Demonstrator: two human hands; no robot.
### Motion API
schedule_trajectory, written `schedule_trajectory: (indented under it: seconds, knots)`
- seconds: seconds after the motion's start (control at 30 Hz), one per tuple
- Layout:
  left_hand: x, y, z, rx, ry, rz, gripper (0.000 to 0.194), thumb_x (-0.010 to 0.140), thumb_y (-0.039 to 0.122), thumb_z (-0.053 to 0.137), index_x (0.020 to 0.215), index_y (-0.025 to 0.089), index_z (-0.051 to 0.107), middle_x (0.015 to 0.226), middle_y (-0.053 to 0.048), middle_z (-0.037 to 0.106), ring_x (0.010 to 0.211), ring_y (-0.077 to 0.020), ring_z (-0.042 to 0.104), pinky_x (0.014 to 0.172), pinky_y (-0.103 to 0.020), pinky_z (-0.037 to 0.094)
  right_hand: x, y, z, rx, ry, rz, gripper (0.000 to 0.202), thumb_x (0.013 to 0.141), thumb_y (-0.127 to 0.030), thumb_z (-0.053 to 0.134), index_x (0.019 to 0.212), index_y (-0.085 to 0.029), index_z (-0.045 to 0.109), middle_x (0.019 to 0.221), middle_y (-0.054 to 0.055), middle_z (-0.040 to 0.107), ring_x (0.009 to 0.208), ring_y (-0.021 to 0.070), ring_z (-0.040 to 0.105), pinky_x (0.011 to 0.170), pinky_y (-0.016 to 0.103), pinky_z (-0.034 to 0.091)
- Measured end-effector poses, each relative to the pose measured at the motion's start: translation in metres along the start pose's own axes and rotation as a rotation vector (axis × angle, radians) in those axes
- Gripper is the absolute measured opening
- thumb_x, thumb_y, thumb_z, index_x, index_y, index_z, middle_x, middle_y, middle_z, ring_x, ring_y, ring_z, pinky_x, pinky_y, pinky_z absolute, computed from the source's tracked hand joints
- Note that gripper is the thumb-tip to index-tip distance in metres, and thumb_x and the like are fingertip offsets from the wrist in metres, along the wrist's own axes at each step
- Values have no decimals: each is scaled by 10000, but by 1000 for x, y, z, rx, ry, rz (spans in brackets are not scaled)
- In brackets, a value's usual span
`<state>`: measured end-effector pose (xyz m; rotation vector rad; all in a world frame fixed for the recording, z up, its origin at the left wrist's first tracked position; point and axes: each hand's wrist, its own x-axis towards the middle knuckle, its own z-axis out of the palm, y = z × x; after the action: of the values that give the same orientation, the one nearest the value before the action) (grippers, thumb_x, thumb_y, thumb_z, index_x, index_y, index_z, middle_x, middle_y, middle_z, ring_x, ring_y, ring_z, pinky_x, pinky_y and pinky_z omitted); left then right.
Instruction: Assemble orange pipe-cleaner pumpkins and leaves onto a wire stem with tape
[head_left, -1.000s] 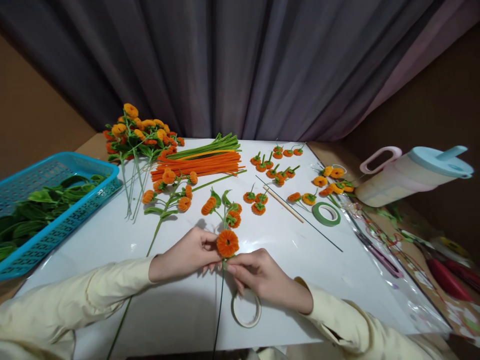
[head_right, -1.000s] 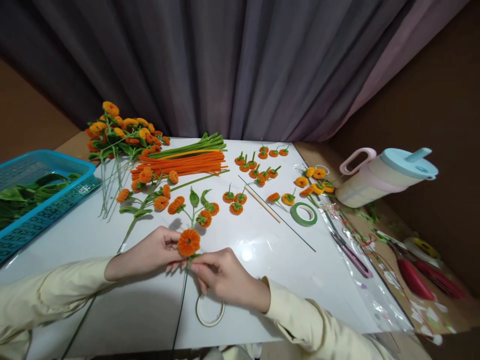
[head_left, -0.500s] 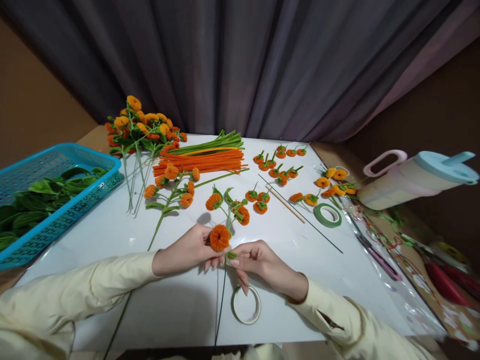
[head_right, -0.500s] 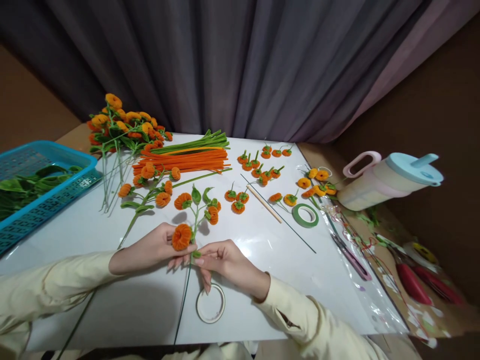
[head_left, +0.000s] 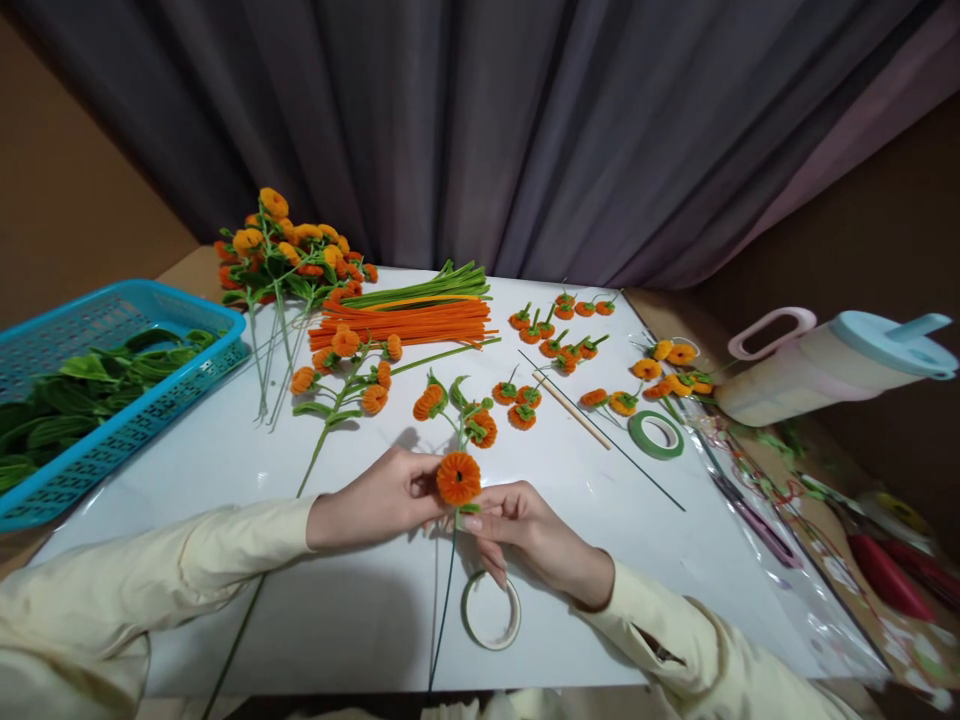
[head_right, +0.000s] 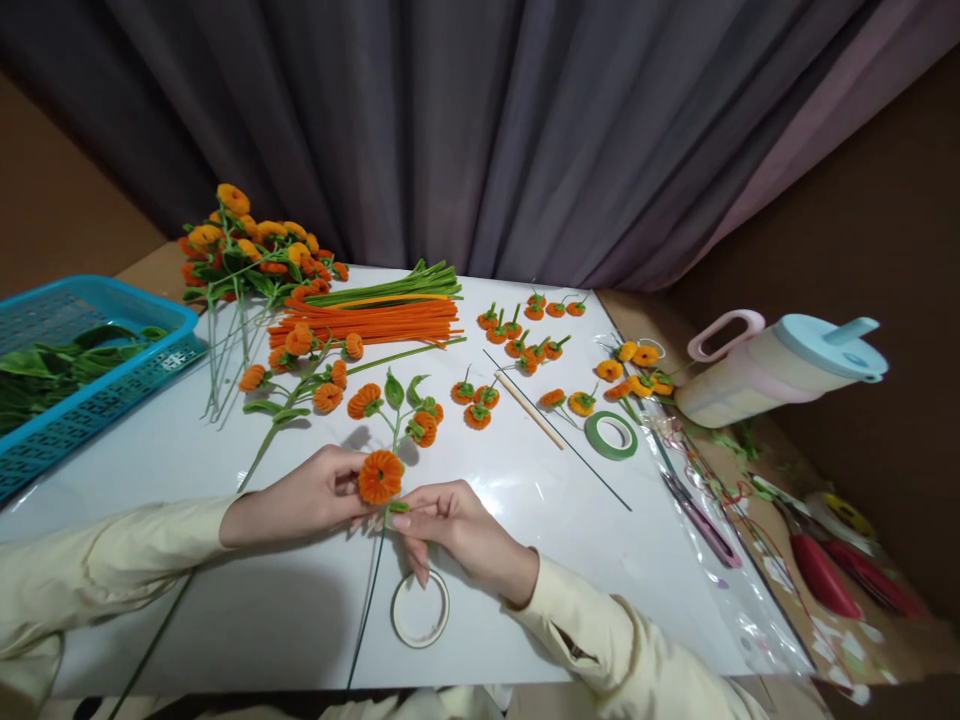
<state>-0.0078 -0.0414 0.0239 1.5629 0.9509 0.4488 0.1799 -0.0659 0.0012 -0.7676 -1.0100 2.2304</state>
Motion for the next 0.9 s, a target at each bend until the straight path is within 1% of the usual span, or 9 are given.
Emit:
schedule_trajectory:
  seconds: [0.1,0.23,0.33,0.43,0.57,0.7,0.8,0.9]
  knots:
    - [1,-1,-1,43,-9,19,131,734,207,544,638,142,484,551,61,417,503,-63,365,450,-161,307,0,2,0,18,9,-1,234,737,-281,700,655,-95,584,415,-46,512,327,67,485,362,173,386]
    - [2,0,-1,-29,-39,11,125,712,202,572,656,140,479,595,61,406,544,-67,360,481,-161,319,-2,2,0,-11,27,-8,232,726,-299,709,730,-91,605,414,-51,515,322,75,484,350,179,383]
    - [3,3,-1,-41,-63,-12,118,727,218,554,667,142,486,582,62,401,532,-69,354,461,-159,310,-3,2,1,-79,34,-15,260,743,-339,692,719,-99,596,431,-47,520,348,77,500,384,189,400]
    - [3,6,-3,20,-85,-7,94,750,209,515,688,138,507,562,64,392,503,-64,330,428,-156,273,-3,2,2,-146,18,-24,297,766,-386,663,735,-99,595,441,-44,518,372,76,504,418,194,409]
    - [3,4,-6,124,-106,56,117,773,208,488,698,132,535,558,65,369,505,-65,294,432,-160,245,-4,2,3,-176,6,-35,333,795,-433,618,755,-104,589,426,-59,489,349,57,439,408,188,376]
    - [3,2,-7,215,-105,69,176,795,244,477,678,125,534,543,65,349,506,-68,284,442,-171,239,-3,2,2,-191,11,-28,331,843,-410,568,723,-102,580,431,-61,479,344,37,382,400,178,328]
    - [1,2,-7,226,-120,57,178,797,244,468,682,124,532,542,64,347,502,-68,292,442,-172,241,-3,3,1,-157,13,-15,306,851,-377,564,735,-96,594,433,-59,478,339,35,371,388,180,296]
    - [1,4,-7,220,-120,47,178,795,240,470,667,127,517,539,65,330,505,-68,288,441,-170,237,-2,4,1,-102,28,-16,302,851,-361,559,747,-82,614,423,-54,473,327,40,366,380,189,290]
